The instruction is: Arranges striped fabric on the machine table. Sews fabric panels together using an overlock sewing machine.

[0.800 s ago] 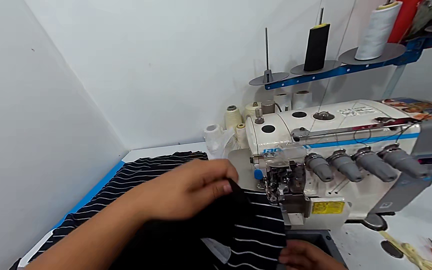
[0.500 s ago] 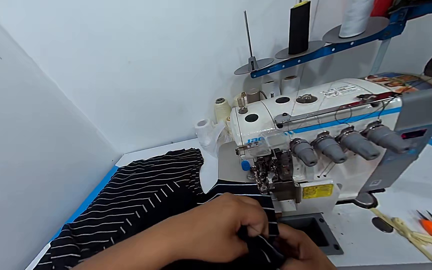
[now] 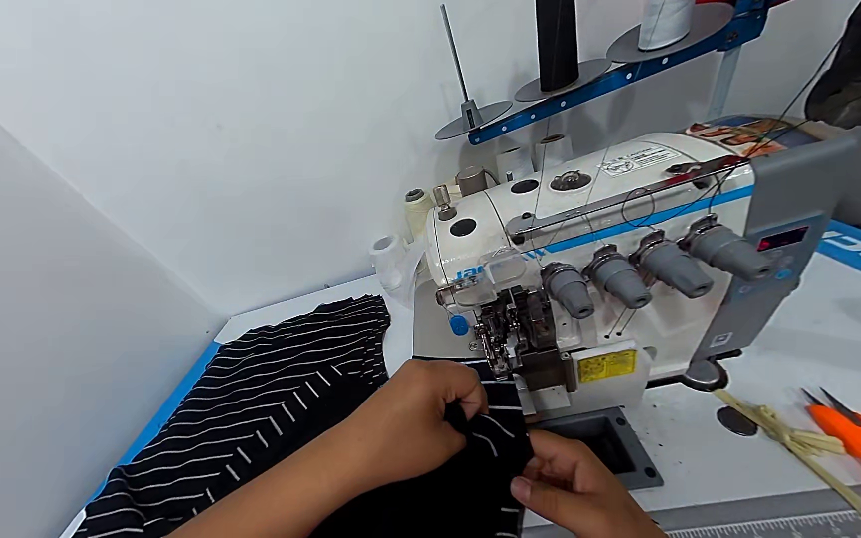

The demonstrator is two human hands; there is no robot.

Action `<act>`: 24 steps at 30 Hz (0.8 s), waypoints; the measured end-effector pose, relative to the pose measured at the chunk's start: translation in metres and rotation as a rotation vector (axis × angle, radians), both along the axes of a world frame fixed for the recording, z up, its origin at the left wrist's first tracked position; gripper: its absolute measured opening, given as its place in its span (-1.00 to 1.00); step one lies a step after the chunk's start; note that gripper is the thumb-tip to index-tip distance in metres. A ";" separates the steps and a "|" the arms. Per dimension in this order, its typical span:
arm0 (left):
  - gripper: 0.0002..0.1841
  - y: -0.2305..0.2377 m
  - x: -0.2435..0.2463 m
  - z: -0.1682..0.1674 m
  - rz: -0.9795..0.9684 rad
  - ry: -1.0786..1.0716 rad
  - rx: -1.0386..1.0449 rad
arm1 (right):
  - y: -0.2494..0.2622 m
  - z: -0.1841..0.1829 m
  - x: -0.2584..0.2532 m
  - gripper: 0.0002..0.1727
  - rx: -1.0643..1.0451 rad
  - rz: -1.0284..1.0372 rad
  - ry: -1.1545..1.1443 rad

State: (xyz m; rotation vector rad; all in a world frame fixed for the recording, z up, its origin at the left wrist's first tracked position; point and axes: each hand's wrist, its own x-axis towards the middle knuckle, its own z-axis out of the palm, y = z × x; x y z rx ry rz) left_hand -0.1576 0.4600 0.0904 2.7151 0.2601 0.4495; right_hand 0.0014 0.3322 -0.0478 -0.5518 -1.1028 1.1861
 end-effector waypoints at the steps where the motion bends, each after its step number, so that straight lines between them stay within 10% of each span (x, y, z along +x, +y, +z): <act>1: -0.86 0.001 0.000 0.000 0.001 -0.002 -0.004 | 0.000 0.000 -0.001 -0.77 -0.001 -0.006 0.011; 16: -0.84 0.042 0.006 0.010 0.120 0.162 -0.266 | -0.008 0.011 -0.022 -0.80 -0.197 -0.246 -0.012; 24: -0.68 0.026 -0.010 0.001 0.072 0.099 0.040 | -0.029 0.013 -0.026 -0.83 -0.233 -0.279 -0.107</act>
